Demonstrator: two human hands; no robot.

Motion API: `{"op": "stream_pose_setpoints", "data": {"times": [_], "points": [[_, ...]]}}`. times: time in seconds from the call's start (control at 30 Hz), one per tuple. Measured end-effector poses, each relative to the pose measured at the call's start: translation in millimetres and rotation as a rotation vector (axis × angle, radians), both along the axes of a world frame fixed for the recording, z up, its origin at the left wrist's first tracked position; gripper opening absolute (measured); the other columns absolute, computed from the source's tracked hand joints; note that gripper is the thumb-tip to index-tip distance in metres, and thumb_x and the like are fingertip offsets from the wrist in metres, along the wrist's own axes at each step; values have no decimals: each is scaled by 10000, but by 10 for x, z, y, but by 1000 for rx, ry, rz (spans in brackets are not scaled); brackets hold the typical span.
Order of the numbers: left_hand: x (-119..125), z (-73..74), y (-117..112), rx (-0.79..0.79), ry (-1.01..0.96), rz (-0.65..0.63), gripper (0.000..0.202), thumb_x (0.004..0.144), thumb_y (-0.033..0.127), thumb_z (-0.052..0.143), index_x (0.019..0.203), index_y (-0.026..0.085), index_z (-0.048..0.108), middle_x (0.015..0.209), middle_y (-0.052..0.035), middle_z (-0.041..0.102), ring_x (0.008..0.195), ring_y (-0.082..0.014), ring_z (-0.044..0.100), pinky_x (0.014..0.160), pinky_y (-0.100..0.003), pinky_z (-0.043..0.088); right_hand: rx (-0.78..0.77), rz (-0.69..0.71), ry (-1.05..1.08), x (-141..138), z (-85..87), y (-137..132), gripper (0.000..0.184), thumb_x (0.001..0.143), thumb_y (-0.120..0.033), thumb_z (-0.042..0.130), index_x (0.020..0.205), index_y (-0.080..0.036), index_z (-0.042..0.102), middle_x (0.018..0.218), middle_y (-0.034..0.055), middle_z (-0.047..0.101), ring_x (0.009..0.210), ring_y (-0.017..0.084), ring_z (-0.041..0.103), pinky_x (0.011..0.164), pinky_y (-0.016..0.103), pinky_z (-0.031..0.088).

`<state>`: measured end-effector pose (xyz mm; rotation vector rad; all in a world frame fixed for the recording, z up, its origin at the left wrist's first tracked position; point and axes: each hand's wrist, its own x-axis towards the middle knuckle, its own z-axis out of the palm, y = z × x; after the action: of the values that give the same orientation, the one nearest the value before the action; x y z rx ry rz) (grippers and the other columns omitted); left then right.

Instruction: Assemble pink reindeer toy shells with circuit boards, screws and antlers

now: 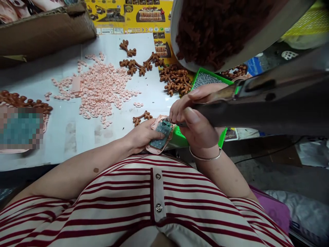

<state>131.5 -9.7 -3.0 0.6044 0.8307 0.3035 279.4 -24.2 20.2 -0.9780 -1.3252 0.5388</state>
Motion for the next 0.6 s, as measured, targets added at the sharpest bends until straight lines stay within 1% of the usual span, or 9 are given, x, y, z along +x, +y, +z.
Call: {"op": "stream_pose_setpoints", "data": {"times": [0.07,0.13,0.2,0.27,0.37,0.43,0.5,0.6], "points": [[2,4,8,-11,-8,-4,404,565,61,771,945,142,658,729,-16,709,624,-152,631,631,-274,484,88,-18,58,32,107,-42,284,865,-574,656,1001,-347,550,653,-62,540,429,125,490,402,307,474],[7,10,16,-17,-10,4,421,563,60,778,960,129,657,762,-40,722,630,-155,637,627,-275,492,158,-72,96,110,183,-91,248,857,-538,676,920,-330,557,585,-69,479,394,127,445,380,313,445],[16,13,21,-6,-1,35,409,574,64,783,958,121,656,796,-60,730,659,-168,654,654,-292,515,184,-98,95,218,178,-132,252,852,-523,685,827,-309,553,544,-68,423,390,139,446,386,329,445],[30,10,25,13,15,76,405,586,66,782,969,116,660,829,-71,734,698,-183,671,692,-315,536,198,-146,88,327,79,-158,247,839,-520,694,835,-309,566,553,-65,419,398,149,460,403,340,454],[50,-4,25,30,31,118,415,594,48,774,990,112,668,846,-64,731,714,-179,673,720,-323,545,184,-263,85,428,-142,-178,286,824,-542,695,990,-343,574,611,-62,459,454,170,516,478,360,502],[55,-16,23,32,28,123,405,596,41,770,983,108,671,848,-61,731,713,-172,672,730,-322,547,173,-308,77,439,-250,-183,298,845,-540,670,1052,-356,558,651,-58,480,481,172,533,510,361,514],[53,-24,23,31,26,114,399,598,45,772,980,104,672,858,-70,736,718,-176,677,737,-327,550,170,-342,74,421,-296,-177,286,861,-530,652,1063,-351,558,720,-45,520,482,154,523,504,349,503],[45,-26,26,31,27,106,404,598,51,776,984,100,670,871,-83,742,731,-184,685,742,-330,556,149,-384,96,388,-286,-148,272,851,-515,674,1036,-337,584,840,-24,589,470,126,503,474,329,474]]}}
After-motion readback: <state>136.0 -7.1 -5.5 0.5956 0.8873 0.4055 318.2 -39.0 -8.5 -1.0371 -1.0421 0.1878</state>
